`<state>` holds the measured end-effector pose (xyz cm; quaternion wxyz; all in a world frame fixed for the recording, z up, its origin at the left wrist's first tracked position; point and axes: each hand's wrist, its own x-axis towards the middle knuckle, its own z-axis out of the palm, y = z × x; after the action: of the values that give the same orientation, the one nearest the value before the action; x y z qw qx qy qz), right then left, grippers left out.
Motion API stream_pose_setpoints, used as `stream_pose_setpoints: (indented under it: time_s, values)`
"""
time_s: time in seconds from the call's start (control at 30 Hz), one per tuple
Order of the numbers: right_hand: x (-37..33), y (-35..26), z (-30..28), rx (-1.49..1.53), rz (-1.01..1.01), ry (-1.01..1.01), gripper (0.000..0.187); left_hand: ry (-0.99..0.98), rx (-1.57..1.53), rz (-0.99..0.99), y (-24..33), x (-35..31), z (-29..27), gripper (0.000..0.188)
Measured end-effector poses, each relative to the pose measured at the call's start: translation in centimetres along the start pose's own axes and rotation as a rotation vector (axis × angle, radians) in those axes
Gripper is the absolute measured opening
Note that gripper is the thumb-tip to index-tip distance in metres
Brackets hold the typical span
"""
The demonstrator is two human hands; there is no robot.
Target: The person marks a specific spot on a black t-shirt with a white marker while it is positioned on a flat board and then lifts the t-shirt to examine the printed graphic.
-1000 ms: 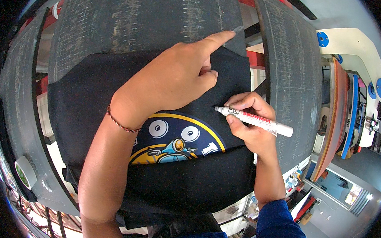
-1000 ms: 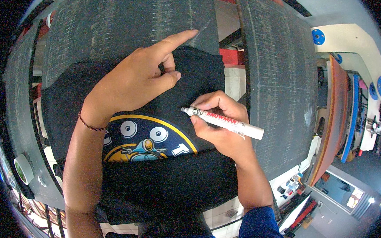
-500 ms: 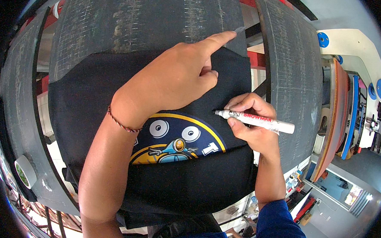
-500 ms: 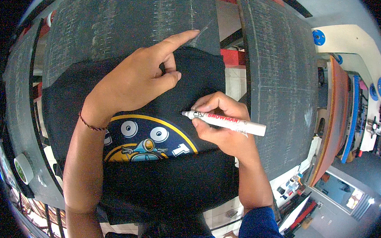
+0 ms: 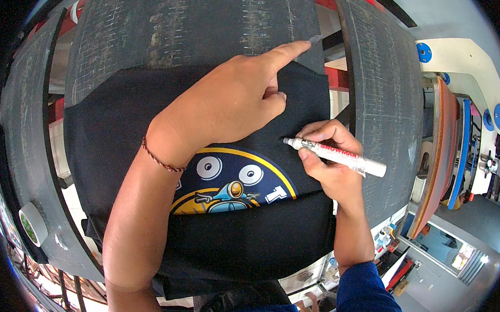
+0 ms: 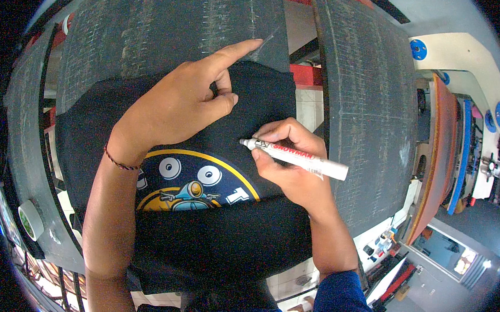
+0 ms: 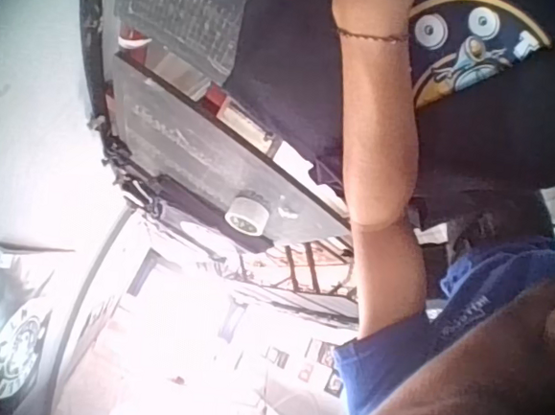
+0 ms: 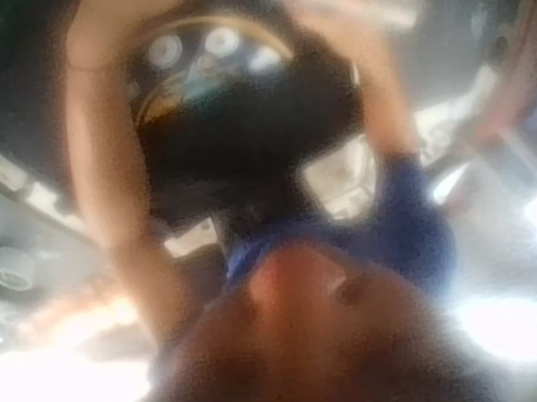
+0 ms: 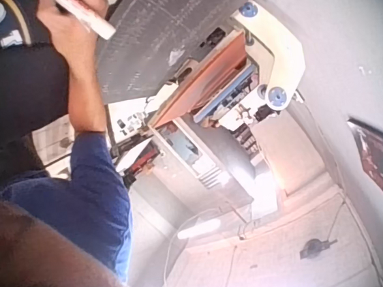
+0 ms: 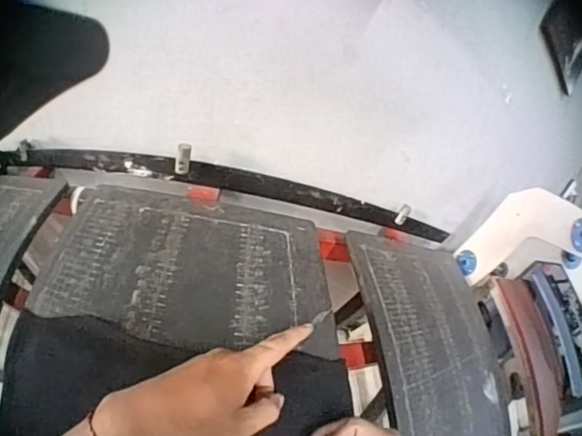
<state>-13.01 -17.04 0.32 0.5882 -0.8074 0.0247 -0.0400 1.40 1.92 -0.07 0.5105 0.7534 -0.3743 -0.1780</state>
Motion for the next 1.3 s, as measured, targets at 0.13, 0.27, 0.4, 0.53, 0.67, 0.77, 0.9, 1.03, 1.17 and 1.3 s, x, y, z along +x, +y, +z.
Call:
stream_pose_setpoints:
  time_s: [0.13, 0.27, 0.4, 0.53, 0.67, 0.77, 0.9, 1.03, 1.17, 1.3]
  values:
    - [0.1, 0.1, -1.0, -0.032, -0.023, -0.11, 0.021, -0.007, -0.007, -0.012, 0.1, 0.0, -0.1, 0.074]
    - [0.1, 0.1, -0.8, -0.019, 0.004, -0.09, 0.021, -0.014, -0.015, -0.023, 0.1, 0.0, -0.1, 0.074]
    - [-0.1, 0.0, -0.4, -0.049, 0.002, -0.05, 0.021, -0.01, -0.006, -0.01, 0.0, 0.0, 0.0, 0.074]
    - [-0.2, 0.9, -1.5, 0.164, -0.047, -0.041, 0.018, -0.002, -0.016, -0.003, 0.0, -0.1, 0.0, 0.075]
    - [-0.3, 0.2, -2.2, 0.454, 0.047, 0.12, 0.025, -0.022, -0.033, -0.022, 0.3, 0.0, -0.1, 0.076]
    - [-0.5, 0.4, -1.8, 0.324, -0.021, 0.045, 0.027, -0.056, 0.09, 0.014, 0.6, -0.1, -0.1, 0.084]
    - [-0.7, 0.6, -2.7, 0.347, 0.028, -0.147, 0.025, -0.01, 0.25, 0.106, 1.2, -0.7, 0.6, 0.094]
    - [-0.6, -0.3, -1.3, 0.304, 0.095, -0.068, 0.023, -0.064, 0.313, 0.046, 2.0, -0.9, 0.5, 0.096]
    - [-0.4, 0.0, -1.8, 0.184, 0.073, -0.096, 0.022, -0.102, 0.342, -0.004, 2.8, -1.1, 0.3, 0.097]
    - [-0.4, -0.1, -1.2, 0.129, 0.068, -0.058, 0.02, -0.112, 0.356, -0.009, 3.0, -1.2, 0.3, 0.098]
